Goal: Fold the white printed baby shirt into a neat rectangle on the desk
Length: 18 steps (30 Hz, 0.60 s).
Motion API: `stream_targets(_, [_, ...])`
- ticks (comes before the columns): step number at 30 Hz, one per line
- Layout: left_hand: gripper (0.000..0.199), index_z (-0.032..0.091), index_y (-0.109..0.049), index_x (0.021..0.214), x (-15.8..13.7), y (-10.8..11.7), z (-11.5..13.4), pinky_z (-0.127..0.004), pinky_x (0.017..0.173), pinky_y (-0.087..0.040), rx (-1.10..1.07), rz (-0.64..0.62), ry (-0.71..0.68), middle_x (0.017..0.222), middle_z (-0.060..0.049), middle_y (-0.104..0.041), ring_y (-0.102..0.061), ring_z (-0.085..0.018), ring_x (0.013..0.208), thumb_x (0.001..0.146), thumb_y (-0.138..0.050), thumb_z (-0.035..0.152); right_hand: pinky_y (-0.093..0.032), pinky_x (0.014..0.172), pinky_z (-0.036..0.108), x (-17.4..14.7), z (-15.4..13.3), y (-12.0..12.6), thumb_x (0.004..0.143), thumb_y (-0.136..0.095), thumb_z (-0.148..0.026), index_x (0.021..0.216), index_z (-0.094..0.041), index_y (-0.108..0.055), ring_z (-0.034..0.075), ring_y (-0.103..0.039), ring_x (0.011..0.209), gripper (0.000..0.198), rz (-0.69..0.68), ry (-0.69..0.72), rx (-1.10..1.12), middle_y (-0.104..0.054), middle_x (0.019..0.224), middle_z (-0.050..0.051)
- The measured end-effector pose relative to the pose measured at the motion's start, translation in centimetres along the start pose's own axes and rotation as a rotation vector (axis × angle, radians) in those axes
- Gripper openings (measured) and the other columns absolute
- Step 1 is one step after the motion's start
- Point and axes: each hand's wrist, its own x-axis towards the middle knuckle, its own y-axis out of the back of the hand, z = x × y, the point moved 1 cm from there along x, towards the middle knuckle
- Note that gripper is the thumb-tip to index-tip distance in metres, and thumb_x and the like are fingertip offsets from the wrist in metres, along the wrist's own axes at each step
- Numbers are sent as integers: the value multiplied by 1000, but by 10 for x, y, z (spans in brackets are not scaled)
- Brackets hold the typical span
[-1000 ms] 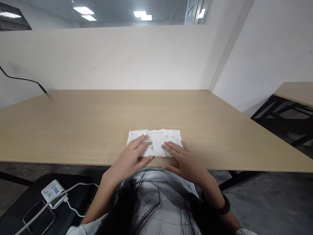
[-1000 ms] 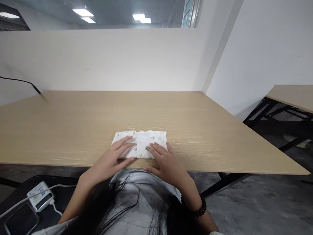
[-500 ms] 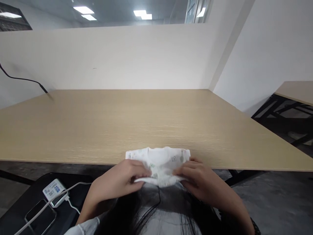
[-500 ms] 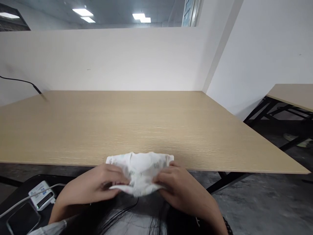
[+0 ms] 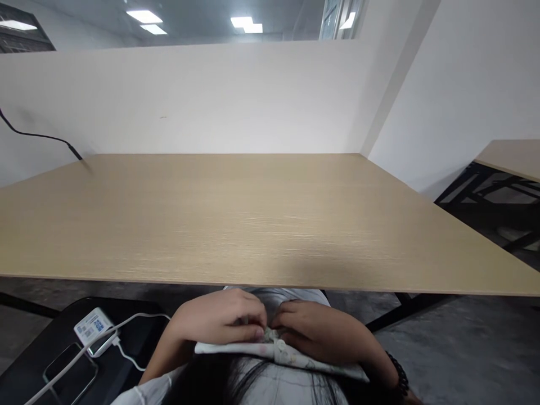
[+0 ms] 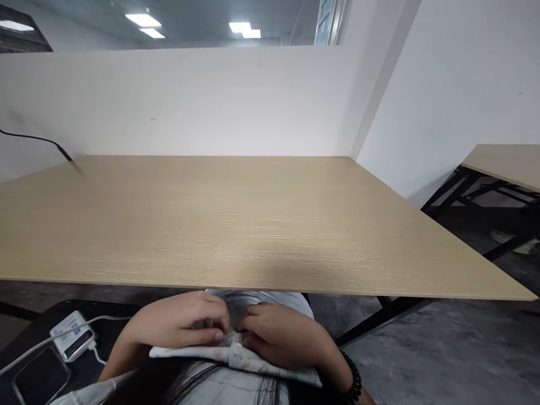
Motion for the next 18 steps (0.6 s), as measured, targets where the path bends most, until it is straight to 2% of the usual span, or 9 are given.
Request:
stream_targets(3, [18,20,-64,107,0,-4,-6,-25,76,-49,1,43,132,102,-6,-70,-65,-17,89,95,-56,31,-49,79,29,-1,2,0,93,-53,-21,107,-18,-67,20,-63,92,20,-12,17,52,-69,100,7])
stream_targets(5, [19,20,-63,110,1,-7,-9,-26,80,-49,-5,33,115,106,-6,-70,-65,-19,94,94,-57,29,-47,76,28,-3,1,3,91,-57,-22,100,-18,-66,18,-62,87,13,26,-7,90,-69,93,4])
stream_targets(8, [21,19,-64,112,3,-10,-8,-26,79,-48,3,14,25,103,-7,-71,-65,-20,93,95,-56,28,-44,75,27,-6,-4,9,91,-59,-21,92,-20,-63,16,-61,83,5,176,-93,145,-68,89,1])
stream_targets(11, [24,18,-64,112,4,-8,-3,-26,78,-47,-22,93,7,99,-7,-71,-65,-19,90,99,-47,29,-44,74,25,-7,-8,14,94,-56,-19,93,-21,-61,14,-60,83,5,348,-134,200,-67,90,0])
stream_targets(14, [25,18,-66,104,5,-5,3,-25,78,-46,-80,272,45,92,-4,-71,-64,-16,86,101,-45,31,-45,74,24,-6,-10,14,98,-54,-21,95,-21,-60,14,-60,85,7,500,-52,219,-66,91,1])
stream_targets(18, [32,16,-65,78,10,-6,6,-23,64,-41,-161,437,121,69,1,-62,-55,-13,66,98,-51,37,-46,76,28,-4,-13,13,99,-54,-20,97,-20,-62,15,-57,83,8,581,193,53,-66,88,3])
